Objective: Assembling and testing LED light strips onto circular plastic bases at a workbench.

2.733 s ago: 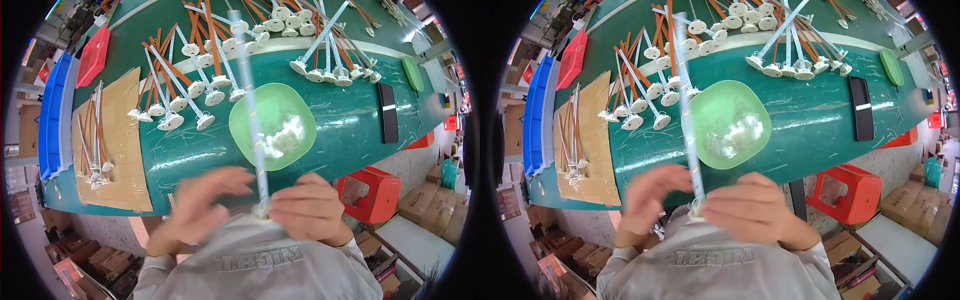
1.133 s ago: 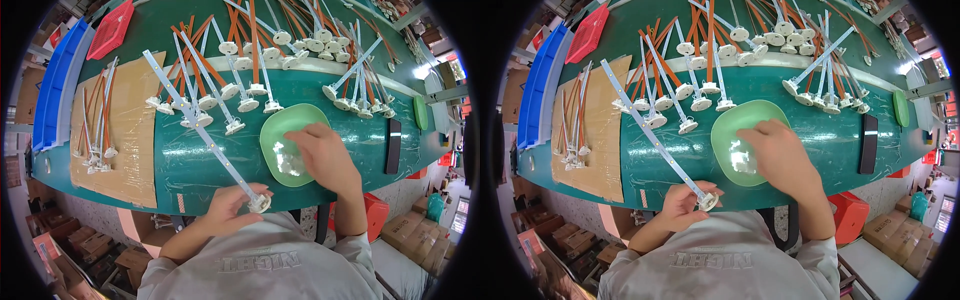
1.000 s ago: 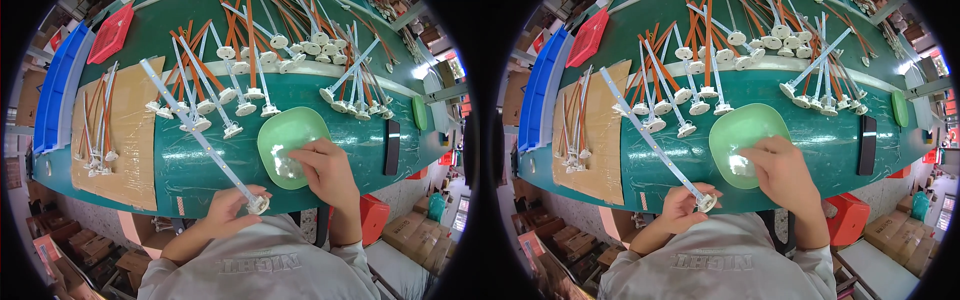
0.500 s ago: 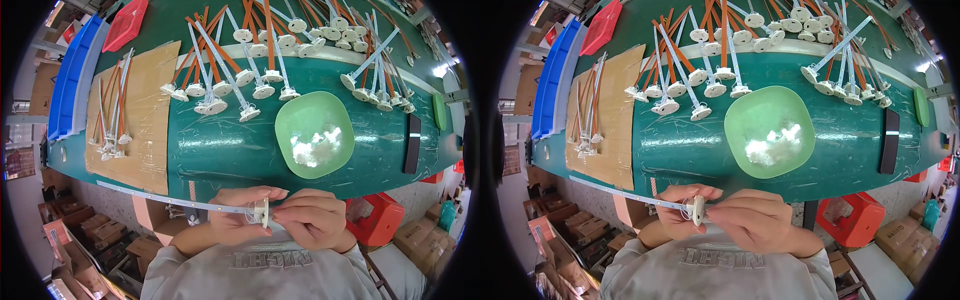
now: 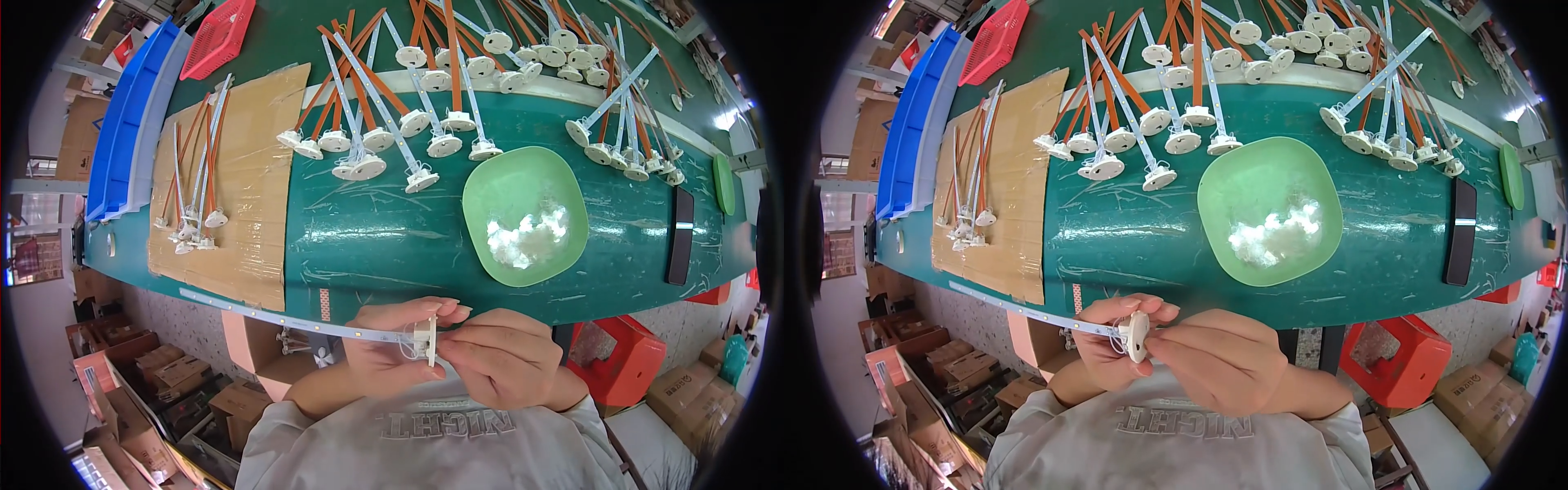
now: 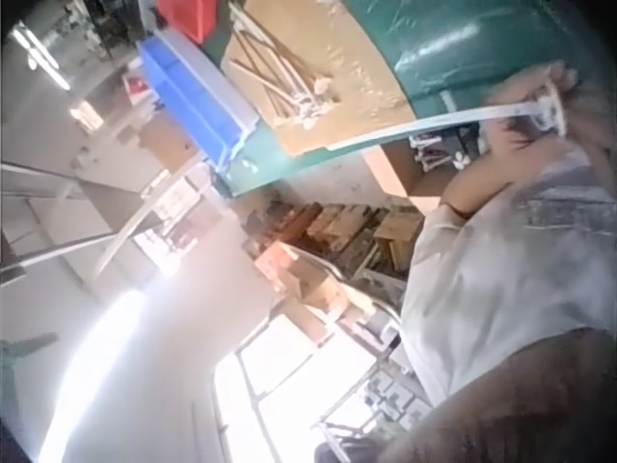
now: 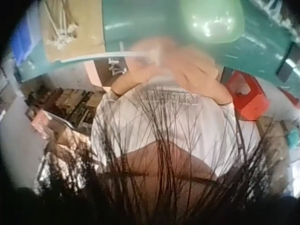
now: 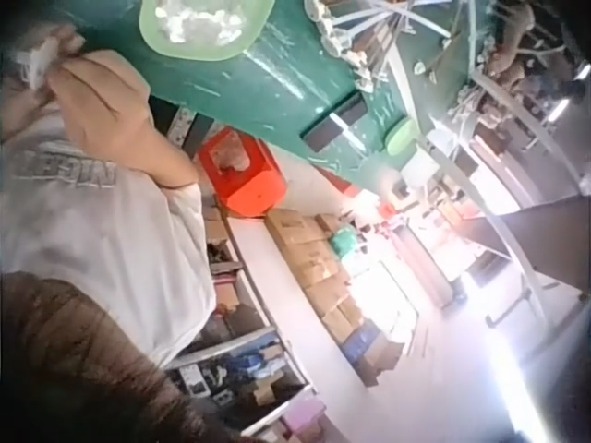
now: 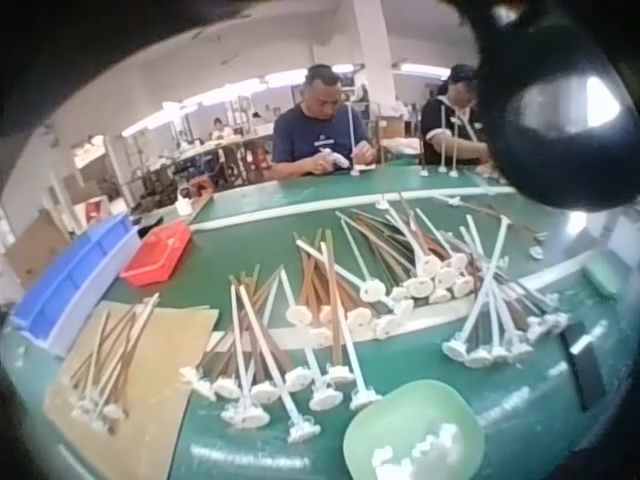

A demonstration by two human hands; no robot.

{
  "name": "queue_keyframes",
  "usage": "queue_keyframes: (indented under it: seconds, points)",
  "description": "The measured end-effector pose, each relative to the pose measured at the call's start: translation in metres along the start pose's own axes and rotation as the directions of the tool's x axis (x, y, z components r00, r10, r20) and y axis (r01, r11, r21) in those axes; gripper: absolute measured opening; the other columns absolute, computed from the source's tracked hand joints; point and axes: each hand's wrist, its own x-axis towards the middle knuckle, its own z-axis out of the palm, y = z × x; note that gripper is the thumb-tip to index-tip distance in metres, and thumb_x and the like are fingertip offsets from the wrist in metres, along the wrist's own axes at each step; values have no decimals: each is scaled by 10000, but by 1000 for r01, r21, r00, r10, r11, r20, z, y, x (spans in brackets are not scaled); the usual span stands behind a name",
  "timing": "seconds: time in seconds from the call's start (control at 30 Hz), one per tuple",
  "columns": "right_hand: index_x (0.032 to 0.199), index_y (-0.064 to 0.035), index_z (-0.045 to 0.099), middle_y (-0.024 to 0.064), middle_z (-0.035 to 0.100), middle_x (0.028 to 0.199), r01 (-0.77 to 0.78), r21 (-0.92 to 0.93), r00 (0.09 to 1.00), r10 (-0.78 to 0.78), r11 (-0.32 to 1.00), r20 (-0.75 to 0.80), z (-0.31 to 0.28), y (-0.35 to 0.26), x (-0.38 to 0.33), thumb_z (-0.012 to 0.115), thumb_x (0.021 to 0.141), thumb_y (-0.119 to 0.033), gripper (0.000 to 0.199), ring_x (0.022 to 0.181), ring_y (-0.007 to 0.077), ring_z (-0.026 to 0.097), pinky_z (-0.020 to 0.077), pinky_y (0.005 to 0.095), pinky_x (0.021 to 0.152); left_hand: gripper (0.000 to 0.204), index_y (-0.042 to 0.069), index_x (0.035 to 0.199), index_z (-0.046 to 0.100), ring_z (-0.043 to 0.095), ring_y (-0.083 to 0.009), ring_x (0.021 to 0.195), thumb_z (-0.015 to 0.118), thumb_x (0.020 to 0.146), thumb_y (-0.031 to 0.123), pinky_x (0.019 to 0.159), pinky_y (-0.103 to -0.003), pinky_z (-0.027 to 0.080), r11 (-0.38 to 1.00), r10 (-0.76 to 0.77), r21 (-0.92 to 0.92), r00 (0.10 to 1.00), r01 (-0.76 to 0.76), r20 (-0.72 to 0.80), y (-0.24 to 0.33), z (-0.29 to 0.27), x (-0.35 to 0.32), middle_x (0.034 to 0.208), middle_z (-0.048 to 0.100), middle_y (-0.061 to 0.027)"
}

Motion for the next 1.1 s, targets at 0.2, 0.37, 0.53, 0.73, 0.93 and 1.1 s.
queue_keyframes:
  seconds: [0.2, 0.37, 0.53, 0.73, 0.93, 1.1]
  points:
    - [960, 104, 709, 181, 701, 954, 19, -62, 1000, -17, 998, 26, 2, -1, 3, 684, 648, 57, 316, 779, 283, 686, 587, 331, 636, 731, 38, 1424, 418, 571, -342, 1269, 823, 821, 123, 1034, -458, 517, 1000, 4, -11, 997, -4, -71, 3, -1, 1, 1409, 527, -210]
    - [967, 32, 739, 150, 701, 946, 46, 52, 998, -48, 998, 49, 2, -1, -2, 725, 717, 78, 255, 723, 262, 672, 576, 308, 617, 682, 39, 1365, 515, 612, -347, 1215, 857, 784, 142, 1014, -461, 532, 982, -44, -181, 999, 46, 19, 10, -1, 2, 1335, 593, -225]
    - [926, 24, 724, 150, 700, 889, 99, -5, 995, -99, 995, -13, 6, -4, -6, 740, 718, 53, 210, 706, 260, 675, 574, 305, 598, 683, 17, 1350, 523, 640, -352, 1172, 865, 772, 138, 988, -458, 550, 976, 6, -219, 1000, 0, 23, 6, -3, 2, 1314, 609, -226]
    - [877, 25, 692, 137, 694, 831, 122, -176, 991, -130, 977, -37, 8, -8, -10, 718, 721, 31, 158, 695, 262, 685, 561, 304, 566, 684, 12, 1362, 504, 651, -345, 1158, 853, 789, 146, 946, -444, 572, 994, -4, -108, 1000, 6, 20, 10, -1, 2, 1309, 616, -217]
    - [837, 38, 681, 140, 682, 792, 181, -285, 980, -195, 941, -22, 13, -13, -7, 694, 690, 39, 148, 688, 263, 688, 554, 304, 561, 653, 41, 1377, 501, 601, -332, 1238, 826, 818, 133, 992, -417, 547, 999, 36, -28, 998, -38, -55, 6, 11, -12, 1409, 546, -192]
    - [821, 46, 679, 148, 683, 791, 138, -333, 987, -156, 933, -28, 19, -18, -6, 694, 676, 41, 145, 680, 255, 688, 562, 310, 569, 660, 81, 1404, 493, 580, -335, 1262, 814, 830, 139, 1033, -449, 524, 995, -24, -103, 996, 16, -80, 3, 12, -13, 1434, 522, -172]
